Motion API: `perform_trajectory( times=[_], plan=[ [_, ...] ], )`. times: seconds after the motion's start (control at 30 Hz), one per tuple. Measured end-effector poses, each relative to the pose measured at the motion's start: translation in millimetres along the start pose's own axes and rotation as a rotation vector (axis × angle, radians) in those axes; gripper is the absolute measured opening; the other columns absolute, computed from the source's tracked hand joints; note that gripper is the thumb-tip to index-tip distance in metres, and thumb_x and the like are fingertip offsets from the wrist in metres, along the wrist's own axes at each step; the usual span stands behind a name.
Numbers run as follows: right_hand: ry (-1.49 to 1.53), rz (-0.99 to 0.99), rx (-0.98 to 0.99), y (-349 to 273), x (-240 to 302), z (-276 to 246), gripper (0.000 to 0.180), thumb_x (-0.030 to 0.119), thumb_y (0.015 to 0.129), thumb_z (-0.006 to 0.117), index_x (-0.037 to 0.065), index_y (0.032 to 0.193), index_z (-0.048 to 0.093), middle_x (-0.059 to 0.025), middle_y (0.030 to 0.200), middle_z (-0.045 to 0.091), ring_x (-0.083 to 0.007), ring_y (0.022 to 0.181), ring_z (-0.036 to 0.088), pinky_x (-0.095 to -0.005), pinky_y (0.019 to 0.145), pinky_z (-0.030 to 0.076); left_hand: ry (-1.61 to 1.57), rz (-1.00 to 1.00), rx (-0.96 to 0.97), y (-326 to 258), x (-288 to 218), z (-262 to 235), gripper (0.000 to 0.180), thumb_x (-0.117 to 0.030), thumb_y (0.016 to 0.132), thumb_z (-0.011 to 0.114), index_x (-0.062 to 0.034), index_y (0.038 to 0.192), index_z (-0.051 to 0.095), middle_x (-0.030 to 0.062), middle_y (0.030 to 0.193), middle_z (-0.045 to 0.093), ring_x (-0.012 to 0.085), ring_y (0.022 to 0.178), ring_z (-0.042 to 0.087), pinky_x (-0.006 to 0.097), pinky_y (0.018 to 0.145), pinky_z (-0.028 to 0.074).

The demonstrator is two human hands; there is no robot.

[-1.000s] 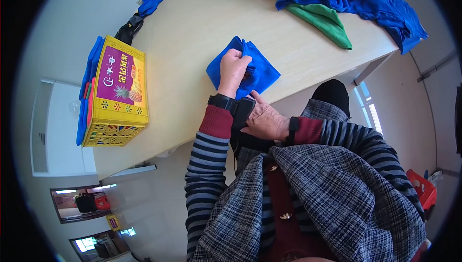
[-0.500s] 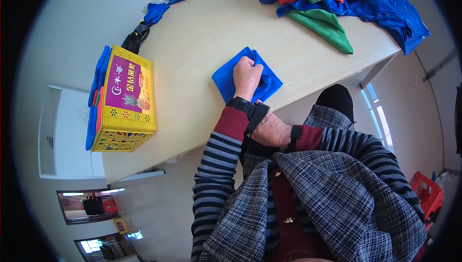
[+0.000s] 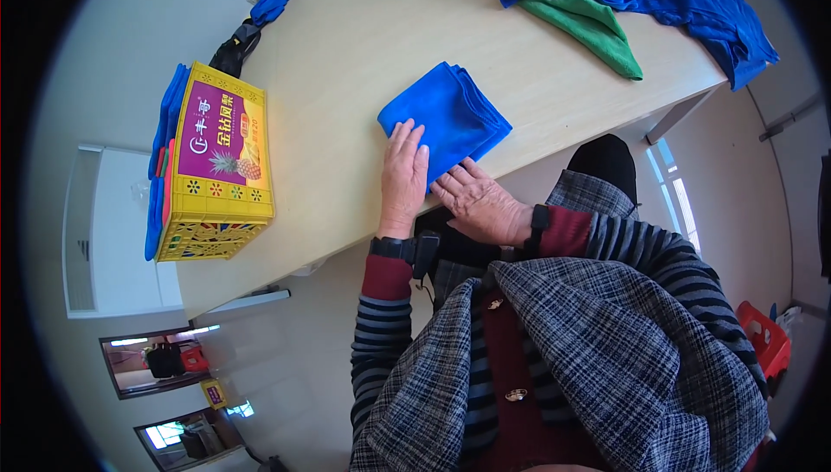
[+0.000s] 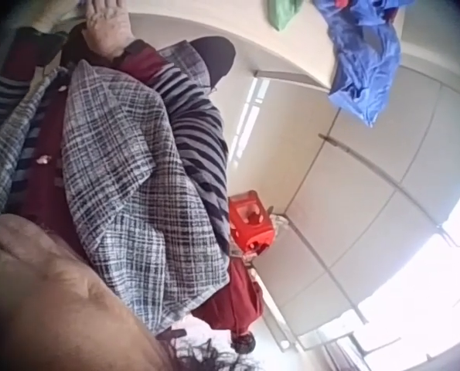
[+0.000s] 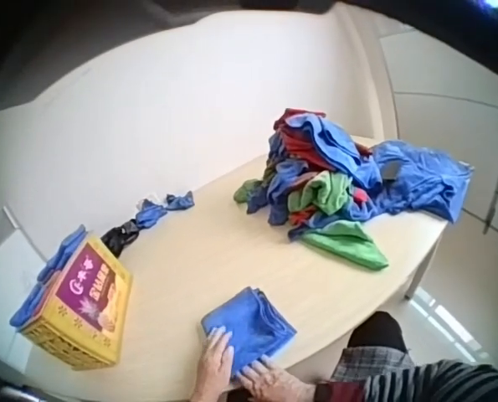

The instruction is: The person picks up a blue cloth from a pile, spreads it flat on the table, and folds it into a smaller square. They place the folded cloth into a yellow crate and repeat the process with another blue cloth.

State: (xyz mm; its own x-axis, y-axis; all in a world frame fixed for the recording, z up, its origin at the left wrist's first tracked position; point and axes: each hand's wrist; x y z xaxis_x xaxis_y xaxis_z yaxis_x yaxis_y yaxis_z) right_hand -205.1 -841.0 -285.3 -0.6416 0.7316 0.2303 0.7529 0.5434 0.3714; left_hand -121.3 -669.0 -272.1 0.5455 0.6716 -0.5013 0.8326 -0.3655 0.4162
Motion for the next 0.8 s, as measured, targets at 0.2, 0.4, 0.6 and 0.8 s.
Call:
perform_trajectory(
  times=[0.2,0.4,0.6,0.8],
  plan=[
    [0.379,0.108,0.671,26.7,6.8,-71.9,0.063,0.030,0.085,0.073,0.002,0.139,0.054,-0.0167,0.136,0.056,-0.0340,0.134,0.048,-0.0509,0.119,0.030,0.114,0.047,0.130,-3.9,5.4,8.3,0.052,-0.031,0.103,0.052,-0.0042,0.148,0.048,0.0175,0.158,0.039,0.0383,0.150,0.028,0.048,0.122,0.025],
    [0.175,0.114,-0.206,63.0,-29.4,-2.3,0.062,0.046,0.100,0.054,0.002,0.144,0.051,-0.0195,0.152,0.046,-0.0369,0.146,0.037,-0.0511,0.120,0.028,0.216,0.070,0.184,-3.5,-9.9,15.7,0.065,-0.040,0.102,0.053,-0.0057,0.155,0.036,0.0169,0.164,0.028,0.0390,0.152,0.022,0.053,0.123,0.019],
    [0.089,0.224,-0.011,79.4,-66.8,13.1,0.067,0.054,0.106,0.038,0.006,0.152,0.043,-0.0172,0.158,0.040,-0.0352,0.151,0.030,-0.0482,0.124,0.022,0.136,0.023,0.144,-7.8,-0.5,19.5,0.071,-0.044,0.102,0.052,-0.0043,0.157,0.032,0.0164,0.167,0.023,0.0384,0.154,0.017,0.054,0.123,0.016],
    [-0.120,0.269,0.024,72.9,-96.3,11.1,0.063,0.051,0.106,0.037,0.012,0.154,0.043,-0.0138,0.161,0.037,-0.0343,0.152,0.028,-0.0494,0.124,0.019,0.209,-0.038,0.190,-17.7,-7.7,13.5,0.065,-0.039,0.106,0.043,-0.0023,0.158,0.029,0.0162,0.167,0.022,0.0345,0.155,0.017,0.049,0.125,0.014]
  ],
)
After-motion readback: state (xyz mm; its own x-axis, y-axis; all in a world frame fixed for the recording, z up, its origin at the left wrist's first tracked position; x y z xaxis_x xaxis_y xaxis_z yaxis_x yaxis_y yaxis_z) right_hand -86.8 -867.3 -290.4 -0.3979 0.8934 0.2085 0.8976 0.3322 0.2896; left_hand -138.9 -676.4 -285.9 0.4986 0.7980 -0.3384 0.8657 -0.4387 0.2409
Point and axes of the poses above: each hand's wrist, its own y-axis towards the middle knuckle, its own z-axis out of the palm, x = y × z
